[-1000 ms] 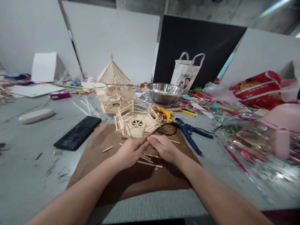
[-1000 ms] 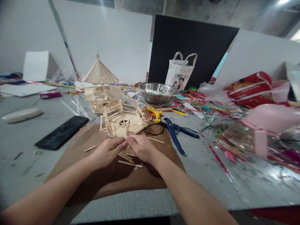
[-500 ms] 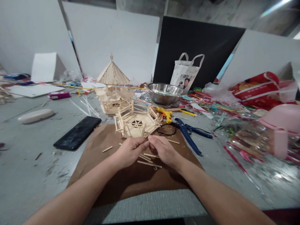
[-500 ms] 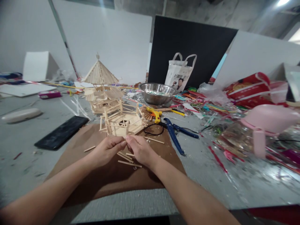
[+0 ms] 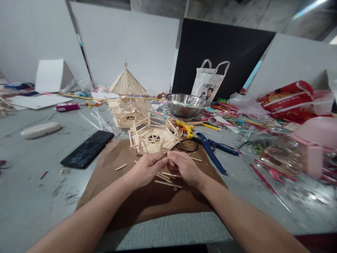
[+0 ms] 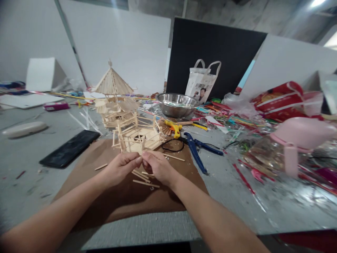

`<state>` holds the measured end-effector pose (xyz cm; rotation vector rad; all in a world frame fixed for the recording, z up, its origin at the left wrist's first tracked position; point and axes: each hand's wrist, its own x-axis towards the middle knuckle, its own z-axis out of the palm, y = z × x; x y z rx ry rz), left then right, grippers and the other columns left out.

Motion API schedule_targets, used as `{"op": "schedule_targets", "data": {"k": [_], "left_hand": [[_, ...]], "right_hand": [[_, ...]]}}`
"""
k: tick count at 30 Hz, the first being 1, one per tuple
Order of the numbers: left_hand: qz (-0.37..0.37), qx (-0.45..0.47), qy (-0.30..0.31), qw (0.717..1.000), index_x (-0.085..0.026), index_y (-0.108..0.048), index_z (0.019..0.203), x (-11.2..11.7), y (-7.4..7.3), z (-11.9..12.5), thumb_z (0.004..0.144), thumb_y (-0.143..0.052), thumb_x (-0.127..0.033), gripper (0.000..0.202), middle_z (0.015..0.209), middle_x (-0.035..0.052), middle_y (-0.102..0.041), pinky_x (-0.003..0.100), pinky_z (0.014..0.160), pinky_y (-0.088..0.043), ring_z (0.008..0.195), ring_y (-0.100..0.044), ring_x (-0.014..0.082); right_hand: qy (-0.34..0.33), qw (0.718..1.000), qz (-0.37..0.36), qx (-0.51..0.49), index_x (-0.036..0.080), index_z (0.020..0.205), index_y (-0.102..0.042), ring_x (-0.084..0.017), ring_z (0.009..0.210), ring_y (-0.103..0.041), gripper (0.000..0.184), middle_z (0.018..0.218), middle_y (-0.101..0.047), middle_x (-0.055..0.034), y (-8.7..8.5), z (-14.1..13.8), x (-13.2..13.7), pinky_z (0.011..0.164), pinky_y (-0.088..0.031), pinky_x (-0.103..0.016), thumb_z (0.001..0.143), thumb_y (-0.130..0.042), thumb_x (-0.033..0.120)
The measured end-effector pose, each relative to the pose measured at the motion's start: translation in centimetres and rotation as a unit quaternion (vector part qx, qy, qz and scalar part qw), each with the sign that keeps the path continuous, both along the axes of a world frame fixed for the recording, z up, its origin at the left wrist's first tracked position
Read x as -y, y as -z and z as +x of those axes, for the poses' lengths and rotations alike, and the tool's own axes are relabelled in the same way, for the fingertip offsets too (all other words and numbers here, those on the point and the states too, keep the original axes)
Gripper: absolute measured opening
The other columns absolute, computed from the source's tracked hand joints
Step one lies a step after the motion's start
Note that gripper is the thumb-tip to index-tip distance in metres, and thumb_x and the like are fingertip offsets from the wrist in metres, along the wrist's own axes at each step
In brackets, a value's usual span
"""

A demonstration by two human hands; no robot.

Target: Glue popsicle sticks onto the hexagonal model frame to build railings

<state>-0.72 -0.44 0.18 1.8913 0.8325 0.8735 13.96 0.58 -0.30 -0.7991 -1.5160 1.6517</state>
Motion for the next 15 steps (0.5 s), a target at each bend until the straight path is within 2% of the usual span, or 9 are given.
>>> {"op": "schedule_targets", "data": {"k": [3,5,8,11,15], "left_hand": [[0.018,-0.041,-0.018,0.999,-0.013,-0.054,0.071,-0.3,0.3,-0.1,0.083,-0.033,-0.032,0.031,0.066,0.0006,-0.054,0.020,0.062,-0.038,0.065,-0.048,0.0108],[0.028,-0.079,-0.038,0.996,-0.014,-0.050,0.064,-0.5,0.5,-0.1,0.082,-0.033,-0.032,0.031,0.059,-0.0017,-0.047,0.019,0.057,-0.035,0.059,-0.043,0.0093],[0.049,-0.138,-0.061,0.987,-0.015,-0.046,0.060,-0.7,0.8,-0.1,0.082,-0.032,-0.032,0.031,0.054,-0.0030,-0.041,0.019,0.054,-0.032,0.055,-0.039,0.0088],[0.068,-0.185,-0.079,0.977,-0.016,-0.047,0.063,-0.9,1.1,-0.2,0.082,-0.031,-0.032,0.030,0.056,-0.0017,-0.045,0.020,0.054,-0.031,0.055,-0.041,0.0097],[0.094,-0.276,-0.143,0.946,-0.016,-0.050,0.064,-1.0,1.8,-0.5,0.081,-0.032,-0.034,0.031,0.055,0.0006,-0.048,0.022,0.050,-0.027,0.050,-0.039,0.0105]], "right_hand": [[0.004,0.996,0.051,0.067,0.018,0.052,-0.037,-0.006,0.039,-0.023,0.036,0.044,-0.027,0.0072,-0.2,0.3,-0.3,0.040,-0.020,-0.021,0.079,-0.037,0.041],[0.027,0.977,0.149,0.148,0.017,0.054,-0.044,-0.007,0.044,-0.033,0.037,0.047,-0.037,0.0046,-0.3,0.6,-0.5,0.046,-0.027,-0.021,0.081,-0.034,0.040],[0.069,0.910,0.296,0.281,0.016,0.063,-0.054,-0.011,0.059,-0.047,0.038,0.060,-0.053,-0.0005,-0.1,0.9,-0.6,0.058,-0.032,-0.022,0.084,-0.030,0.038],[0.097,0.853,0.357,0.368,0.017,0.068,-0.055,-0.012,0.061,-0.050,0.039,0.064,-0.057,-0.0023,0.3,0.8,-0.6,0.058,-0.032,-0.022,0.086,-0.026,0.036],[0.169,0.771,0.424,0.444,0.017,0.062,-0.052,-0.012,0.054,-0.047,0.040,0.057,-0.054,-0.0024,0.0,1.1,-0.5,0.052,-0.027,-0.023,0.086,-0.026,0.035]]}}
